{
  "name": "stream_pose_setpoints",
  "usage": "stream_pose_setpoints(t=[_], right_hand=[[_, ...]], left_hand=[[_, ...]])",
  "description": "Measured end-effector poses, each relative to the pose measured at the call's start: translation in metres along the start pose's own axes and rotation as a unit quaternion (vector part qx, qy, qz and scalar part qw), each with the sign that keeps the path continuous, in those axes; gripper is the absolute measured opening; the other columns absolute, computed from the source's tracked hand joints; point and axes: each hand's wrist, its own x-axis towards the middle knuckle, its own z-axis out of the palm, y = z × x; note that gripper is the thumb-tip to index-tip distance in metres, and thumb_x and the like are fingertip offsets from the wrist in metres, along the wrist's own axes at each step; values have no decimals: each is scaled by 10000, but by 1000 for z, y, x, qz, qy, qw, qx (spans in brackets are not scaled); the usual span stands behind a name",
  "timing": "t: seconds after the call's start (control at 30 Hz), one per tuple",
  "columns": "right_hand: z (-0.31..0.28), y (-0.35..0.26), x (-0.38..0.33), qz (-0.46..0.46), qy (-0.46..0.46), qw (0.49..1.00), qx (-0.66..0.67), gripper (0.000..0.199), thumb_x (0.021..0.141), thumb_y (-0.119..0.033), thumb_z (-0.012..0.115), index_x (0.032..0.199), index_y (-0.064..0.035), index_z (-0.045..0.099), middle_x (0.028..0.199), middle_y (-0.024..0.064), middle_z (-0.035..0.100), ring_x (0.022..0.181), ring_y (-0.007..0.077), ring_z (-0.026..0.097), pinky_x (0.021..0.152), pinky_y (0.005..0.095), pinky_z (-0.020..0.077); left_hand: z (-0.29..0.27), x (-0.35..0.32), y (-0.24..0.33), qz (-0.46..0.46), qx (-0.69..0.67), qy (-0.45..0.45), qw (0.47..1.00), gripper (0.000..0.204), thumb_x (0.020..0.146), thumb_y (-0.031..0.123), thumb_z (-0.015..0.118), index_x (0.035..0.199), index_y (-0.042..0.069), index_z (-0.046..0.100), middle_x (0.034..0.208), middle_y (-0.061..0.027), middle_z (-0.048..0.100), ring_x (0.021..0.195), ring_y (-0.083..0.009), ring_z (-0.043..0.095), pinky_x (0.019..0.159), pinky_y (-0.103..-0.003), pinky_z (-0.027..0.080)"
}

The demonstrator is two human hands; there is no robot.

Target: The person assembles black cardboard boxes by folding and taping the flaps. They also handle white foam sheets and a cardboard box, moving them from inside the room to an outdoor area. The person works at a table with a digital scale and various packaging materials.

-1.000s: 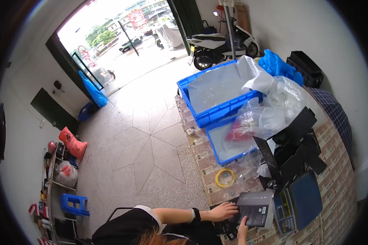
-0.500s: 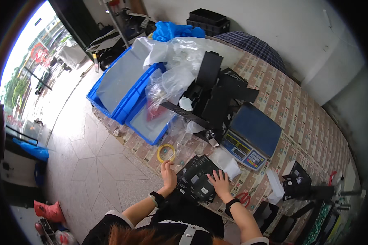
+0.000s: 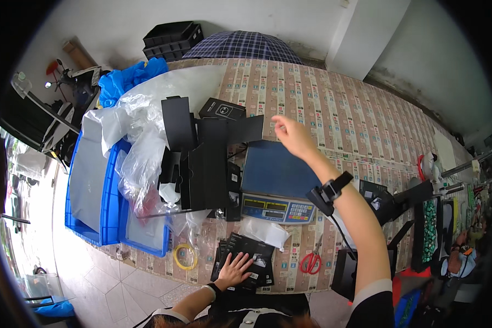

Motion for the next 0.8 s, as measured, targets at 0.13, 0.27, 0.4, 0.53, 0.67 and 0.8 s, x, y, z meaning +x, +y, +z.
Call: stream_pose_setpoints(t=[0.13, 0.27, 0.4, 0.53, 0.67, 0.8], right_hand=[[18, 70, 135, 90, -108, 984, -111, 465, 787, -234, 542, 1201, -49, 437, 992, 179, 591, 884, 308, 581, 756, 370, 455], [94, 107, 226, 96, -241, 941, -217, 861, 693, -404, 645, 1331, -10, 222, 1176, 265, 468, 1097, 342, 472, 907, 390, 389], [174, 123, 251, 40, -256, 945, -201, 1197, 519, -467, 753, 1363, -24, 30, 1150, 317, 455, 1091, 387, 459, 932, 386, 364], [180, 133, 260, 2, -305, 948, -90, 986, 537, -322, 770, 1312, -17, 244, 1058, 269, 532, 938, 353, 555, 814, 363, 434], [143, 165, 269, 83, -205, 975, -32, 539, 648, -187, 702, 1101, 5, 481, 936, 165, 589, 735, 246, 597, 664, 331, 477], [110, 161, 253, 243, -141, 932, 228, 302, 747, -104, 609, 1015, 14, 533, 864, 112, 591, 678, 197, 592, 593, 329, 493]], left_hand=[[5, 1, -5, -3, -36, 8, 999, 534, 830, 490, 434, 1289, 221, 388, 1346, -36, 348, 1256, -215, 292, 987, -518, 221], [3, 3, -9, -16, -46, 10, 999, 544, 833, 494, 429, 1304, 231, 363, 1357, -13, 333, 1257, -182, 285, 985, -472, 233], [-5, 2, -4, -31, -29, 17, 999, 541, 821, 503, 445, 1290, 240, 386, 1340, 3, 360, 1235, -167, 318, 969, -457, 254], [-6, 3, -7, -37, -45, -18, 998, 539, 821, 503, 445, 1288, 241, 388, 1338, 5, 363, 1234, -166, 319, 965, -457, 259], [-6, 2, -6, -30, -44, -31, 998, 537, 821, 503, 445, 1287, 243, 390, 1335, 6, 366, 1233, -165, 319, 961, -457, 264], [-3, 4, -9, -18, -42, -44, 998, 535, 820, 504, 445, 1285, 244, 392, 1333, 8, 369, 1231, -164, 320, 957, -458, 269]])
